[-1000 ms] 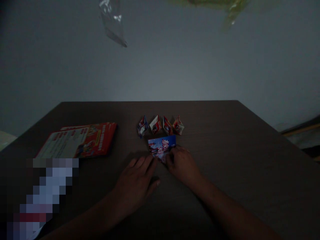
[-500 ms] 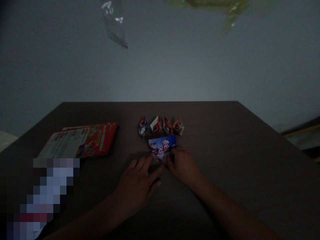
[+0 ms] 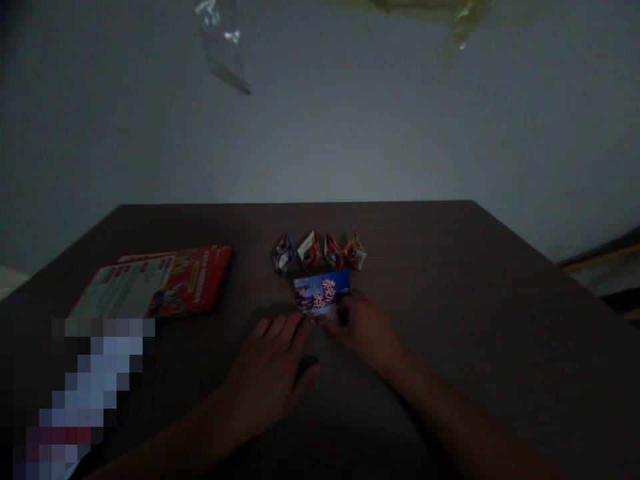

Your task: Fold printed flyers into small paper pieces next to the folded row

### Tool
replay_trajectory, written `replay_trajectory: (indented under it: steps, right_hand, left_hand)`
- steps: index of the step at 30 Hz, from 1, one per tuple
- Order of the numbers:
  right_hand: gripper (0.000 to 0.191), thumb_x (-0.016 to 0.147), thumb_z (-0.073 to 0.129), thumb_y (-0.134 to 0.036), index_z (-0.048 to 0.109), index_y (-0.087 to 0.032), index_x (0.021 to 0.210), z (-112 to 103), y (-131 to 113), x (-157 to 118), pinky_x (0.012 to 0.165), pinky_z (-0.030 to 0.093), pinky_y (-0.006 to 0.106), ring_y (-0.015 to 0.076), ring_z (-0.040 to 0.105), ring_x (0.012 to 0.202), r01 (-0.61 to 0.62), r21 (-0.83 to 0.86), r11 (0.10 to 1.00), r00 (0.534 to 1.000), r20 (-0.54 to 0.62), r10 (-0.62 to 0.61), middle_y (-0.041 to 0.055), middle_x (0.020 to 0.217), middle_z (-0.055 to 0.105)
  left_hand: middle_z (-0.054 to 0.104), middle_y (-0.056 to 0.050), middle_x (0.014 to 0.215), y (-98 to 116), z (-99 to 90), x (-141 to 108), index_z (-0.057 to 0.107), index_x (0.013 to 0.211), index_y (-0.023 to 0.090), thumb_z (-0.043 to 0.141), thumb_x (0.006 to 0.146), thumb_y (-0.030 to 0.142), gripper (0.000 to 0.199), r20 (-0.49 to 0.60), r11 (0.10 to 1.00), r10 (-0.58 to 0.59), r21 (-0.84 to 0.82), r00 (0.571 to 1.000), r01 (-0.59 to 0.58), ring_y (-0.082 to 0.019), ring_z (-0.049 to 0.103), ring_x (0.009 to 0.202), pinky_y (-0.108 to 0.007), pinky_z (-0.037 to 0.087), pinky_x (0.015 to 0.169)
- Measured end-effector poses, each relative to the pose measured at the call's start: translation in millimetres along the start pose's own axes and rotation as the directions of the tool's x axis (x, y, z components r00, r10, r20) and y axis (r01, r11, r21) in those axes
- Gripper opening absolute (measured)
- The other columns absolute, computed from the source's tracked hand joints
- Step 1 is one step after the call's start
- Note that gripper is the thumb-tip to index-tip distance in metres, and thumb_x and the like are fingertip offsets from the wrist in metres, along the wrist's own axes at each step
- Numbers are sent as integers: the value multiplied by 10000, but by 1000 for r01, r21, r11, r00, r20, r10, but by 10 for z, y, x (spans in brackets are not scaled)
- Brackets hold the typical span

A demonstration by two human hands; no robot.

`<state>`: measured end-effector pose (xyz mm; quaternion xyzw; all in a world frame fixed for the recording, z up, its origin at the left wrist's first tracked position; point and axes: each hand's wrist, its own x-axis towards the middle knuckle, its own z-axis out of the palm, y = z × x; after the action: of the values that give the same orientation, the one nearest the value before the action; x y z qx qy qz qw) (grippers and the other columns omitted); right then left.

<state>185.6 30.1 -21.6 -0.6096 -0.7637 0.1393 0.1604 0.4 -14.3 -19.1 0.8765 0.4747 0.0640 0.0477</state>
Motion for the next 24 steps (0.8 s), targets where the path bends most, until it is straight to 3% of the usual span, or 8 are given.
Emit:
replay_trajectory:
  steps: [11, 24]
  right_hand:
    - [243, 709, 664, -398, 621, -169, 781, -115, 123, -72, 567, 397, 265, 177, 591, 660, -53, 92, 994, 992, 115, 42, 45, 750, 657]
    - [141, 680, 683, -304, 626, -183, 724, -280, 228, -128, 533, 375, 246, 165, 586, 626, -125, 112, 986, 959, 267, 92, 21, 711, 659]
  left_hand:
    - [483, -146, 1315, -10, -29, 11, 439, 1301, 133, 407, 873, 456, 538, 4, 1000, -5, -7, 1000, 5, -295, 434, 1154, -463, 313, 951]
    - [518, -139, 1252, -18, -45, 14, 469, 1265, 118, 431, 868, 447, 517, -1, 999, 8, -35, 1000, -8, -291, 442, 1116, -461, 328, 923]
